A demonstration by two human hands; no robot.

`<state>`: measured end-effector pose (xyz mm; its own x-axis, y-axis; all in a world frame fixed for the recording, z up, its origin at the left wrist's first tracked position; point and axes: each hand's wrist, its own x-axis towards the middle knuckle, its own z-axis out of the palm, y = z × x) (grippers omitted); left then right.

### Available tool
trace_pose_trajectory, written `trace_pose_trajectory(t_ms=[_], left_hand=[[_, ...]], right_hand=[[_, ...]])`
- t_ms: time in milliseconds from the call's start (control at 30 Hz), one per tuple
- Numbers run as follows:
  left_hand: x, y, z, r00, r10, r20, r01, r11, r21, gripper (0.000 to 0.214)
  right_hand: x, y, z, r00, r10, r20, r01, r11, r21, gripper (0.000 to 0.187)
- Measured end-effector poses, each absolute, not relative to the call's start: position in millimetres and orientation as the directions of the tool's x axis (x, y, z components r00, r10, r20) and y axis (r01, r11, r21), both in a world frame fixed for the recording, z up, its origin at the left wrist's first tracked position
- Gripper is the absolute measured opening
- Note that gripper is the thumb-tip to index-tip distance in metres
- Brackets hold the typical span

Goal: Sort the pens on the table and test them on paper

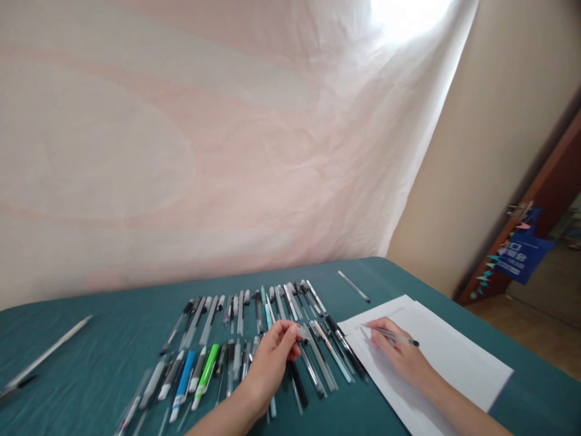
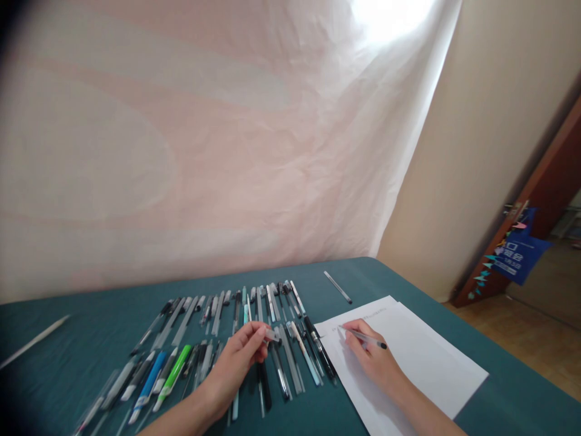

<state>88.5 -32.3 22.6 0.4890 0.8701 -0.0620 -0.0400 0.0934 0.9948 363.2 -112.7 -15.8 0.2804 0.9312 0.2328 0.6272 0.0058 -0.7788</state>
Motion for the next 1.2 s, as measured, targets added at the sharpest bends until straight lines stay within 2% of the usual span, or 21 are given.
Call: trace_pose_trajectory(t_ms=[400, 633, 800, 1033, 1200], left_hand=[[90, -33, 23, 0.492, 0.869, -0.057, -0.037, 0.086, 0.996, 0.028], [89, -35, 26, 0.483, 0.873, -0.067, -0.030, 0.093, 0.995, 0.029], [90, -34, 24, 0.483, 0.874, -0.059, -0.039, 0.088, 0.995, 0.027], [90, -33, 24, 0.489, 0.870, -0.067, -0.042, 0.100, 0.994, 0.028], [90, -32, 21, 0.479, 0.876, -0.056, -0.111, 0.124, 0.986, 0.030]], right_hand=[[363, -111, -17, 0.255, 0.937, 0.238, 0.644, 0.019, -0.765, 0.025], [358, -111, -11, 0.244, 0.923, 0.296, 0.712, 0.037, -0.701, 0.029], [355, -113, -8, 0.217, 0.927, 0.306, 0.746, 0.044, -0.664, 0.025], [357, -113, -8, 0.238, 0.926, 0.291, 0.726, 0.029, -0.687, 0.024], [355, -111, 2, 0.337, 0.879, 0.338, 0.672, 0.027, -0.740, 0.024]])
